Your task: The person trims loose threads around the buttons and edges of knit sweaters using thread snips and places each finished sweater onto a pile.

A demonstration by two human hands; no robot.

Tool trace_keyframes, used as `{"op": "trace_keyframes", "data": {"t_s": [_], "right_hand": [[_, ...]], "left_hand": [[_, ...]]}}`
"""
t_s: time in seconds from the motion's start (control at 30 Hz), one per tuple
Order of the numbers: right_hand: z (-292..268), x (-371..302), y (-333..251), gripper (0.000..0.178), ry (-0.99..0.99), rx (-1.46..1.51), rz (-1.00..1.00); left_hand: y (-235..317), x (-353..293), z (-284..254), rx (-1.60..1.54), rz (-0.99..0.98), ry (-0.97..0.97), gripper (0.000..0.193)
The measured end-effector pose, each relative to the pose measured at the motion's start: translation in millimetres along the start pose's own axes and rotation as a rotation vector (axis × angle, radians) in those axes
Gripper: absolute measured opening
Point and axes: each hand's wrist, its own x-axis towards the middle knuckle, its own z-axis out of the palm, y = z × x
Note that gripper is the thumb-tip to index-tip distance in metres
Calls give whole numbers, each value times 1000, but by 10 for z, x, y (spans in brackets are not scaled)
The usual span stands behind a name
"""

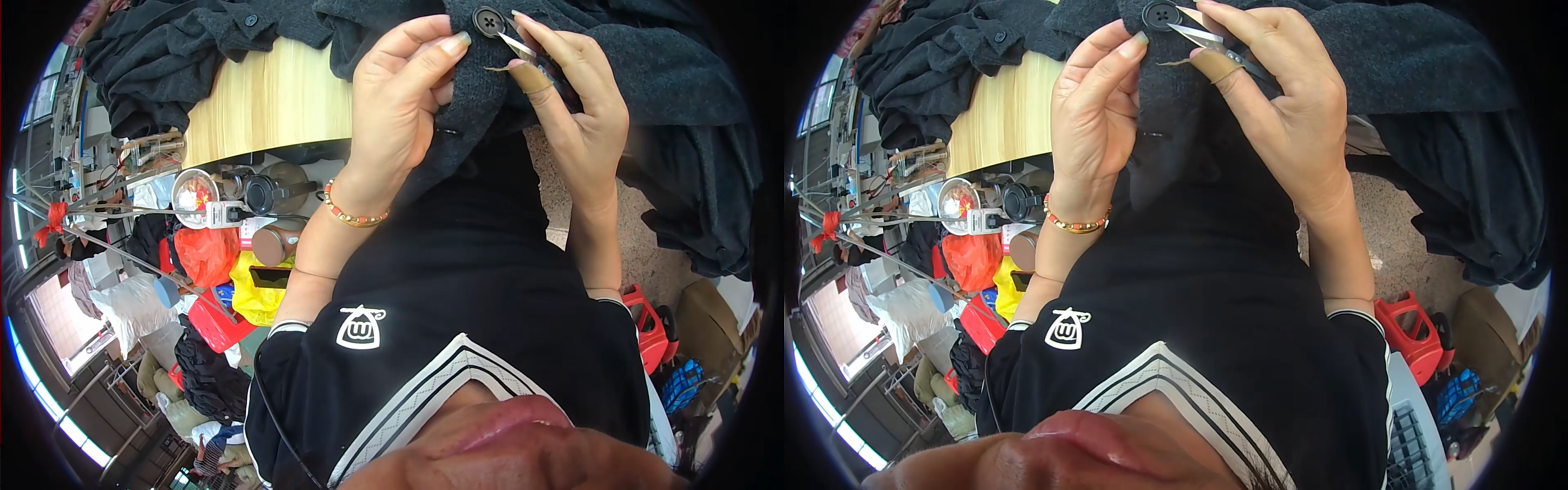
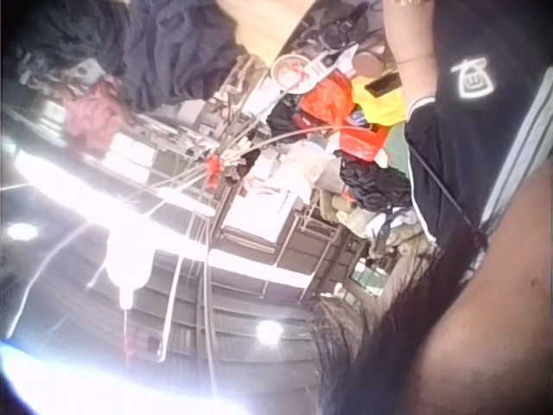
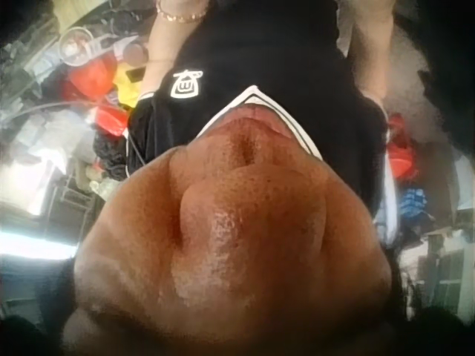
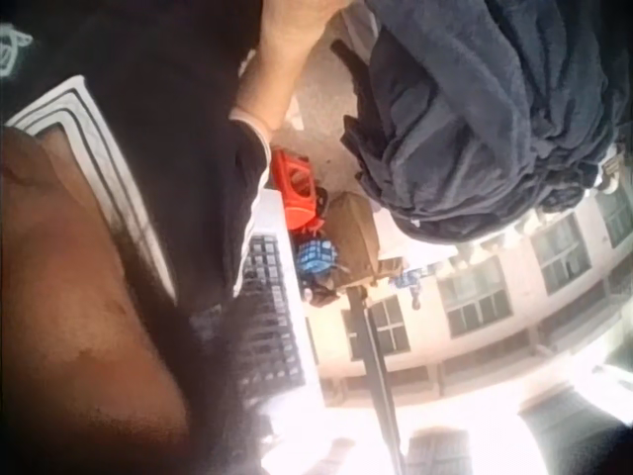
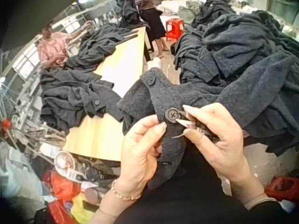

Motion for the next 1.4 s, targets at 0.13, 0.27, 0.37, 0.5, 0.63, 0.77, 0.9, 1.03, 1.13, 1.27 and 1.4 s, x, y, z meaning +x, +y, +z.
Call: {"op": "trace_keyframes", "data": {"t_s": [0.13, 0.27, 0.37, 0.5, 0.63, 0.77, 0.9, 1.03, 1.13, 1.27, 1.4], "right_hand": [[-4, 10, 21, 35, -13, -15, -5], [10, 14, 2, 33, -20, -16, -11], [39, 16, -12, 33, -13, -27, -17], [61, 25, -17, 33, 9, -48, -35], [63, 6, -25, 32, 2, -50, 3], [89, 3, 54, 30, 15, 35, -17], [197, 42, 15, 22, -13, 552, 363], [273, 108, 198, 12, -91, 636, 490], [318, 260, 175, 8, -60, 587, 444], [428, 432, 243, 8, -33, 751, 477], [528, 558, 346, 9, -33, 725, 458]], "left_hand": [[-11, -3, -20, 18, 2, 0, 17], [-10, -9, -32, 60, 5, -10, 19], [-21, -11, -46, 100, 16, -9, 20], [-23, -22, -40, 121, 31, -5, 21], [-27, -30, -44, 129, 29, -4, 21], [-21, -31, -60, 129, 9, -9, 19], [12, 29, -99, 71, -154, 64, 16], [119, 45, -90, 14, -156, 31, 19], [119, 116, -246, -43, -159, -56, 20], [170, 55, -531, -51, -268, -157, 26], [150, -102, -636, 151, -356, -72, 28]]}}
